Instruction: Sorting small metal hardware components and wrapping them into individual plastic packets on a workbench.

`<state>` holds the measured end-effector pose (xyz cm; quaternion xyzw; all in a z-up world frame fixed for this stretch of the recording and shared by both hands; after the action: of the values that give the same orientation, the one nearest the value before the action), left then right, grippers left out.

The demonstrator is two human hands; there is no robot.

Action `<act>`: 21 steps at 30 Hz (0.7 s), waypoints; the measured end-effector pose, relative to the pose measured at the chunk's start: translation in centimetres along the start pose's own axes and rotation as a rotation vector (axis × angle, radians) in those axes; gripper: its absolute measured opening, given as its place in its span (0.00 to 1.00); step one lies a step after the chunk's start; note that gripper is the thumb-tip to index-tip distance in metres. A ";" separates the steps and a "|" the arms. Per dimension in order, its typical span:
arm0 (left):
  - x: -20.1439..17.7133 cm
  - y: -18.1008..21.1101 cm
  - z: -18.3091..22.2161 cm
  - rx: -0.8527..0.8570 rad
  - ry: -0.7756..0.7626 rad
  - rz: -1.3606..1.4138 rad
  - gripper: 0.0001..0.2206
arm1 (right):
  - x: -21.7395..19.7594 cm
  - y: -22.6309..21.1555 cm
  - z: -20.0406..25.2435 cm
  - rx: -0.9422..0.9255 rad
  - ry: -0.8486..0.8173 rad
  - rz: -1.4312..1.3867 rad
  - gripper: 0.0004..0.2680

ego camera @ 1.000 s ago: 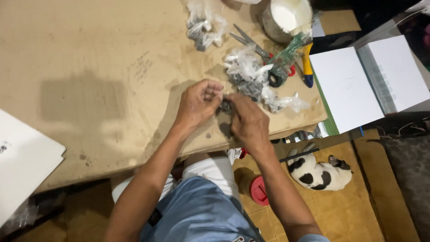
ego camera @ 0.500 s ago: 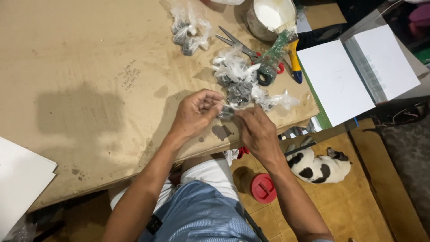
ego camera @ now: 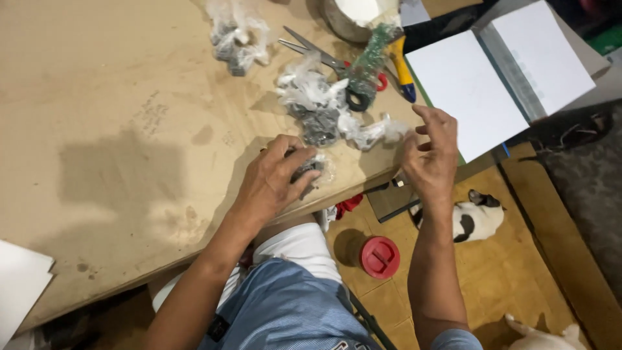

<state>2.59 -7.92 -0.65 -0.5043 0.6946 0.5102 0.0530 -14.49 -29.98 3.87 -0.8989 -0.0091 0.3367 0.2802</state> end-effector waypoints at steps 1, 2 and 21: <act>0.4 0.1 0.1 0.069 0.021 -0.098 0.14 | -0.2 -0.9 -0.3 0.057 -0.113 -0.069 0.15; 0.8 0.2 0.5 0.134 0.039 -0.196 0.10 | -0.3 -1.8 -0.5 0.117 -0.230 -0.142 0.19; 3.0 0.2 0.9 0.161 0.079 -0.238 0.06 | 0.2 7.1 -2.0 0.690 -0.082 -1.343 0.08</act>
<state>0.58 -9.20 -2.75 -0.5971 0.6701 0.4225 0.1262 -14.34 -36.91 1.44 -0.5481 -0.4595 0.1103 0.6901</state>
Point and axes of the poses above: each hand's wrist, its own z-axis away from the middle knuckle, its own x-axis out of the palm, y = z × x, the point moved 4 cm from there along -z, towards the middle knuckle, and after that the axes turned 2 degrees about -z, right-handed, at the moved point
